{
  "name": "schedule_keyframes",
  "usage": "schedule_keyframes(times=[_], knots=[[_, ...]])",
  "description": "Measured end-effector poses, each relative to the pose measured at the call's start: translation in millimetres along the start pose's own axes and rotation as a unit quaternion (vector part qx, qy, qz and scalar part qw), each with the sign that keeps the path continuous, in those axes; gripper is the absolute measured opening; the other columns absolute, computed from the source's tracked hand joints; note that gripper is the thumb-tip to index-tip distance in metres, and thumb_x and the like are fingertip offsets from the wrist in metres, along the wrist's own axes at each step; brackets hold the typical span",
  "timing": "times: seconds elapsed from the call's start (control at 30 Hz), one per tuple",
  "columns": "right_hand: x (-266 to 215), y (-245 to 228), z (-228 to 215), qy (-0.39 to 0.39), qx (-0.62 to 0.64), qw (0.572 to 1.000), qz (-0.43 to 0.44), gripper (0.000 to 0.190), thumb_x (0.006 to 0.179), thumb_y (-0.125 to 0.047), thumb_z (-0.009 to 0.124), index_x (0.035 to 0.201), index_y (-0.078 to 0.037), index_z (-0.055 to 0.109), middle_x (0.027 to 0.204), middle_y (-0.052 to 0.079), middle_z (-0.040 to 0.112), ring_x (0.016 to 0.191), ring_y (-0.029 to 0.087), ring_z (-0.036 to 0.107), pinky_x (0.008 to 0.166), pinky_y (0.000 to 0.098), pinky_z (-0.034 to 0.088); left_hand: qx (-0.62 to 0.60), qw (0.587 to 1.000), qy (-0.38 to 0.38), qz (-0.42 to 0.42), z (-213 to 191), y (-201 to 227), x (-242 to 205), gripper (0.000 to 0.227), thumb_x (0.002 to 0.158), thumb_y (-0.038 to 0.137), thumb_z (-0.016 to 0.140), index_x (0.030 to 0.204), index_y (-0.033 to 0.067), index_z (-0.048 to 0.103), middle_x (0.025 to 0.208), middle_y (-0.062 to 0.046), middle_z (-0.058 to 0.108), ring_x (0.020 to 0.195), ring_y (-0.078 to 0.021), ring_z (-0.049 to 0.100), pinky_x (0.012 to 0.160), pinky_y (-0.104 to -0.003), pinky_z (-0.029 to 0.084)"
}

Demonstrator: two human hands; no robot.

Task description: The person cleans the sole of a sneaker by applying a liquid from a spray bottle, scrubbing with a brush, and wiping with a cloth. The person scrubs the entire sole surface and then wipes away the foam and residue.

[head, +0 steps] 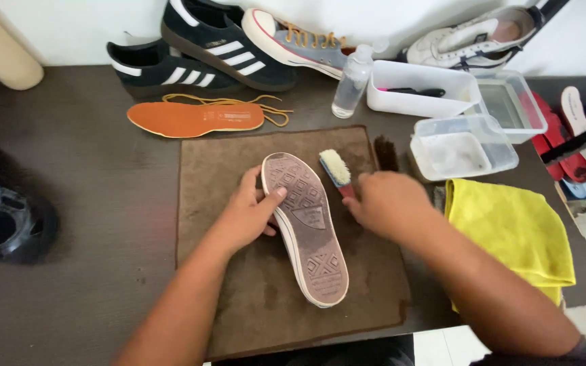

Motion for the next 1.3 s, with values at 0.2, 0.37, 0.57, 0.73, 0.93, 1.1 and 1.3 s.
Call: schedule_keyframes(times=[0.2,0.37,0.57,0.73,0.93,1.1,1.3], knots=[[2,8,38,0.015,0.05,0.999,-0.006,0.038,0.096,-0.038,0.06,0.109,-0.005,0.073,0.097,0.015,0.072,0.096,0.035,0.074,0.083,0.0432,0.06,0.019,1.0,0.003,-0.001,2,6,-3,0.072,0.1,0.024,0.059,0.158,0.0,0.025,0.11,-0.026,0.067,0.077,-0.032,0.074,0.059,-0.04,0.066],[3,15,40,0.027,0.105,0.994,0.006,0.034,0.094,-0.037,0.06,0.102,-0.005,0.07,0.088,0.014,0.07,0.09,0.033,0.074,0.077,0.0427,0.06,0.017,1.0,0.009,0.001,1,-5,5,0.072,0.099,0.025,0.06,0.158,0.0029,0.026,0.109,-0.029,0.067,0.077,-0.0347,0.074,0.059,-0.042,0.066],[-4,27,33,0.026,0.149,0.988,0.004,0.032,0.091,-0.032,0.059,0.104,-0.004,0.066,0.09,0.015,0.072,0.092,0.035,0.073,0.077,0.045,0.06,0.033,0.999,0.004,-0.011,0,-6,6,0.072,0.1,0.03,0.06,0.159,0.0034,0.027,0.113,-0.029,0.066,0.082,-0.0343,0.074,0.064,-0.045,0.066],[-7,55,34,-0.017,0.33,0.944,-0.005,0.046,0.092,-0.031,0.058,0.123,0.002,0.062,0.081,0.013,0.071,0.071,0.025,0.073,0.057,0.0329,0.059,0.02,1.0,0.007,-0.004,0,-9,9,0.073,0.1,0.025,0.058,0.16,0.0017,0.022,0.108,-0.03,0.064,0.078,-0.0356,0.072,0.062,-0.045,0.065],[-29,119,-2,0.027,0.503,0.857,0.109,0.034,0.094,-0.034,0.061,0.116,-0.01,0.071,0.072,0.008,0.063,0.054,0.017,0.054,0.042,0.0303,0.05,0.024,0.999,0.034,-0.015,2,-16,14,0.064,0.095,0.027,0.057,0.155,0.0163,0.036,0.089,-0.02,0.062,0.066,-0.0261,0.061,0.053,-0.04,0.058],[-26,208,-3,0.143,0.62,0.761,0.126,0.024,0.09,0.0,0.055,0.113,-0.001,0.058,0.08,0.017,0.072,0.056,0.025,0.068,0.044,0.0346,0.052,0.021,0.998,0.062,-0.021,1,-23,20,0.062,0.096,0.023,0.057,0.155,0.016,0.039,0.094,-0.025,0.064,0.062,-0.0322,0.061,0.053,-0.042,0.056],[-25,251,-13,0.198,0.563,0.768,0.234,0.03,0.085,-0.003,0.038,0.112,-0.013,0.046,0.086,0.008,0.066,0.064,0.013,0.051,0.05,0.0299,0.036,0.007,0.996,0.08,-0.038,-8,-45,37,0.064,0.097,0.016,0.056,0.158,0.0163,0.037,0.094,-0.031,0.059,0.059,-0.0374,0.055,0.051,-0.051,0.053]])
Point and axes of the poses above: each hand's wrist, its own x-axis towards the middle knuckle, its own z-axis out of the palm, y = z × x, the point moved 1 cm from there along x, towards the middle knuckle
